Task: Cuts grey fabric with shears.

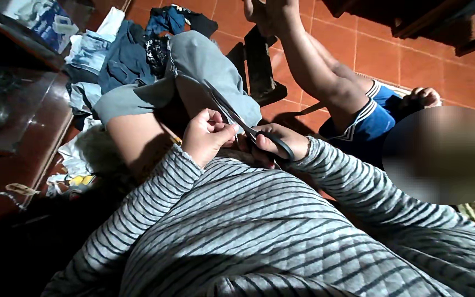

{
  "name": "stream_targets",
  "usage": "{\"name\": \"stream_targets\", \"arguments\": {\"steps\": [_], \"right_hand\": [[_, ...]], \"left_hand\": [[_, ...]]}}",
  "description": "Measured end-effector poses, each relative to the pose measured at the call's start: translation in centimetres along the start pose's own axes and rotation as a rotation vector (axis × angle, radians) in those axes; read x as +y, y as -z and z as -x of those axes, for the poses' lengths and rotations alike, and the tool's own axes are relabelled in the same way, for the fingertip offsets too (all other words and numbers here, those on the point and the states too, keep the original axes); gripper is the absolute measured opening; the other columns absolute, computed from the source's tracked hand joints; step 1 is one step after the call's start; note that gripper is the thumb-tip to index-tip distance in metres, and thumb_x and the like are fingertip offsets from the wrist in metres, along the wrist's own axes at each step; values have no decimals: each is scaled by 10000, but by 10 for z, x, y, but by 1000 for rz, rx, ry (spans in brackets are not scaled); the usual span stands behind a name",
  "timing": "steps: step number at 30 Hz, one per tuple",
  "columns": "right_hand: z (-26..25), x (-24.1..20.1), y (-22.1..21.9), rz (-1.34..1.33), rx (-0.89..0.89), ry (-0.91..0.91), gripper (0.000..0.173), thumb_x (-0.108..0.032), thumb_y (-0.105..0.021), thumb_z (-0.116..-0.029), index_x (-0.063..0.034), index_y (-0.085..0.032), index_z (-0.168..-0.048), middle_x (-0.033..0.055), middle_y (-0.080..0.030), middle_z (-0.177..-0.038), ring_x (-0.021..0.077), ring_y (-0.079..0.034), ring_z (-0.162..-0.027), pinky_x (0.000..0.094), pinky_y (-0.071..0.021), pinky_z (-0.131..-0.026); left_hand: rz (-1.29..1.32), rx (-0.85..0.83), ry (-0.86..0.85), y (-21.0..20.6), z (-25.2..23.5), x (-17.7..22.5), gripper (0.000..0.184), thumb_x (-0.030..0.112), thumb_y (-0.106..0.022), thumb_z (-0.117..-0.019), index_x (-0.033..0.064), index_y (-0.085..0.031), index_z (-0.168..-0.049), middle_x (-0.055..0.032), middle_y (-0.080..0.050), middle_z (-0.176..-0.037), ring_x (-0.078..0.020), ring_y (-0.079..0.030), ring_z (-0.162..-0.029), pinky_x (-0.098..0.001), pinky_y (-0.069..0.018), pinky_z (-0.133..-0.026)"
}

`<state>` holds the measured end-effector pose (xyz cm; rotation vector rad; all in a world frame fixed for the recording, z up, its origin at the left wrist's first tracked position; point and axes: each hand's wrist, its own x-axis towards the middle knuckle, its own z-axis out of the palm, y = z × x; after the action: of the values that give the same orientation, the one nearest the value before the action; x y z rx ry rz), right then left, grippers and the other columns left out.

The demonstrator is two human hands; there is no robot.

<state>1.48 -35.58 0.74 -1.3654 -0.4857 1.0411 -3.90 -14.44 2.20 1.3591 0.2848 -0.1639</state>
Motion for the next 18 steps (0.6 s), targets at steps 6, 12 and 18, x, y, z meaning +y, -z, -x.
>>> {"name": "stream_targets", "arguments": {"steps": [6,12,18], "right_hand": [[-16,-11,7,51,-35,-32,571,-700,-625,-887,-134,-636,-963,-46,-601,-628,42,-572,-487,198,-505,-463],[-29,-17,12,88,-39,-57,615,-756,-623,-845,-152,-628,-963,-56,-597,-615,52,-576,-484,217,-519,-472],[-33,-25,17,161,-10,-138,621,-750,-693,-794,-144,-642,-922,-57,-558,-543,56,-544,-423,223,-502,-426]], "left_hand": [[-32,-19,-14,5,6,2,285,-101,-725,-863,51,-516,-984,-26,-664,-804,-97,-677,-670,-265,-605,-633],[-33,-31,8,9,7,-1,283,-125,-719,-828,34,-536,-973,-52,-653,-795,-115,-667,-634,-271,-604,-614],[-87,-52,27,14,4,-3,251,-48,-762,-847,12,-554,-974,-63,-624,-799,-133,-663,-628,-291,-610,-627]]}}
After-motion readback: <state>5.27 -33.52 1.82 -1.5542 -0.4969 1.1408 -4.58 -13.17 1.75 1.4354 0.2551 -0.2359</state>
